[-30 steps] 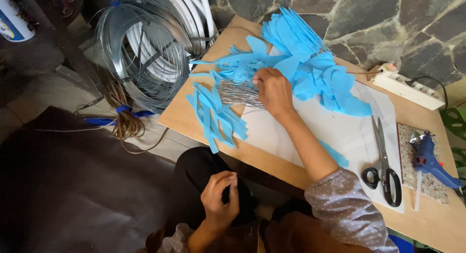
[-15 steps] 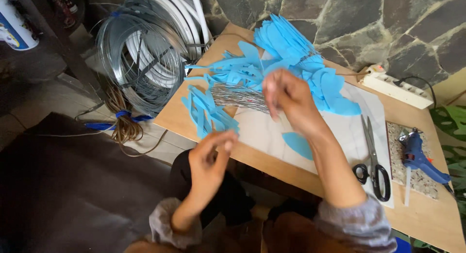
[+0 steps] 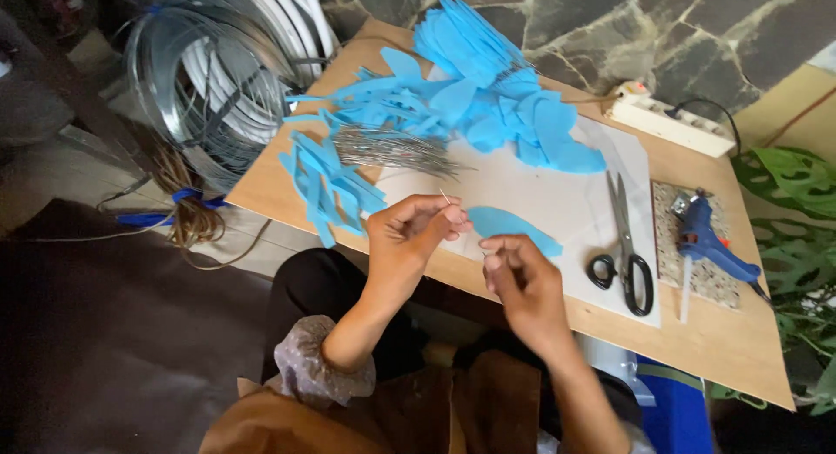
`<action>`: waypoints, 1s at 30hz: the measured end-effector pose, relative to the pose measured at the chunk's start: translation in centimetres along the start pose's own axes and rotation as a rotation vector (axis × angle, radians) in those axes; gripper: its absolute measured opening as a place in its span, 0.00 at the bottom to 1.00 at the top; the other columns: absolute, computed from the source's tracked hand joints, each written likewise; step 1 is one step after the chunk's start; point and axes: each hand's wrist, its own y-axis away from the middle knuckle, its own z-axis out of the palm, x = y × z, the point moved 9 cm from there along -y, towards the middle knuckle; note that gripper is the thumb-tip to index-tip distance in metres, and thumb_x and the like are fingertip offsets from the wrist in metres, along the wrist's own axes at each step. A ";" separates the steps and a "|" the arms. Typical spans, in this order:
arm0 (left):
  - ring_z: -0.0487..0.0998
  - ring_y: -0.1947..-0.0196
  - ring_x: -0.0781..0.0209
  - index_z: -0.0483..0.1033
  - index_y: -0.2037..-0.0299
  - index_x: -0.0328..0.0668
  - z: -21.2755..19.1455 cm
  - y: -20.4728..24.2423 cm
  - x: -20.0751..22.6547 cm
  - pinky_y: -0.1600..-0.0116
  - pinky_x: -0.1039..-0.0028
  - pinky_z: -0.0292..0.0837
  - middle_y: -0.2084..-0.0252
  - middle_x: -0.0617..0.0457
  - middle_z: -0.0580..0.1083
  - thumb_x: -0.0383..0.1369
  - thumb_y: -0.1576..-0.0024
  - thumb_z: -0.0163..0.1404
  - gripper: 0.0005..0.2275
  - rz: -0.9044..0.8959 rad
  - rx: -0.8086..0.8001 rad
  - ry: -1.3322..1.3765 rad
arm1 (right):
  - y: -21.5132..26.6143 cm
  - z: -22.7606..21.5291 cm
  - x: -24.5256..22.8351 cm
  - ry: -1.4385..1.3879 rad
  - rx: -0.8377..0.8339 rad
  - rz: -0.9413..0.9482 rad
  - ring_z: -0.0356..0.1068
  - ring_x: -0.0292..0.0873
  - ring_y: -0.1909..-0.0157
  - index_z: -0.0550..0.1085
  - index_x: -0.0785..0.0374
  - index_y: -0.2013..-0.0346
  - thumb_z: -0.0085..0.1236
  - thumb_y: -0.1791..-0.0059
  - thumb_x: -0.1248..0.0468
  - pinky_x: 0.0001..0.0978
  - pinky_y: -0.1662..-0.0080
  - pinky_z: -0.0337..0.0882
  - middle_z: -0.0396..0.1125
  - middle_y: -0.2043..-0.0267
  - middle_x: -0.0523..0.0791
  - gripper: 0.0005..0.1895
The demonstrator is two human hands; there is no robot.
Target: Assembling blue foam petals into a flower shape using a hot glue gun and scissors.
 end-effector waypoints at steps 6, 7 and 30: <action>0.77 0.74 0.55 0.73 0.66 0.27 2.2 1.3 -3.0 0.70 0.72 0.77 0.73 0.39 0.74 0.21 0.52 0.50 0.05 -0.112 -0.027 0.017 | 3.3 -2.7 -1.2 0.444 0.312 -0.162 0.59 0.36 0.88 0.73 0.62 0.65 0.49 0.56 0.71 0.23 0.81 0.59 0.63 0.87 0.44 0.07; 0.77 0.73 0.53 0.72 0.65 0.26 2.6 1.6 -3.4 0.69 0.70 0.77 0.73 0.38 0.74 0.20 0.52 0.50 0.06 -0.142 -0.036 0.036 | 3.5 -3.2 -0.9 0.425 0.344 -0.154 0.58 0.36 0.88 0.73 0.62 0.67 0.49 0.56 0.71 0.23 0.81 0.59 0.63 0.88 0.44 0.07; 0.76 0.75 0.61 0.72 0.61 0.33 3.7 2.0 -3.9 0.70 0.75 0.76 0.73 0.45 0.74 0.20 0.54 0.52 0.11 -0.007 -0.061 -0.220 | 4.0 -4.5 1.6 0.222 0.342 -0.021 0.60 0.35 0.82 0.71 0.66 0.67 0.48 0.56 0.72 0.28 0.72 0.64 0.62 0.89 0.45 0.05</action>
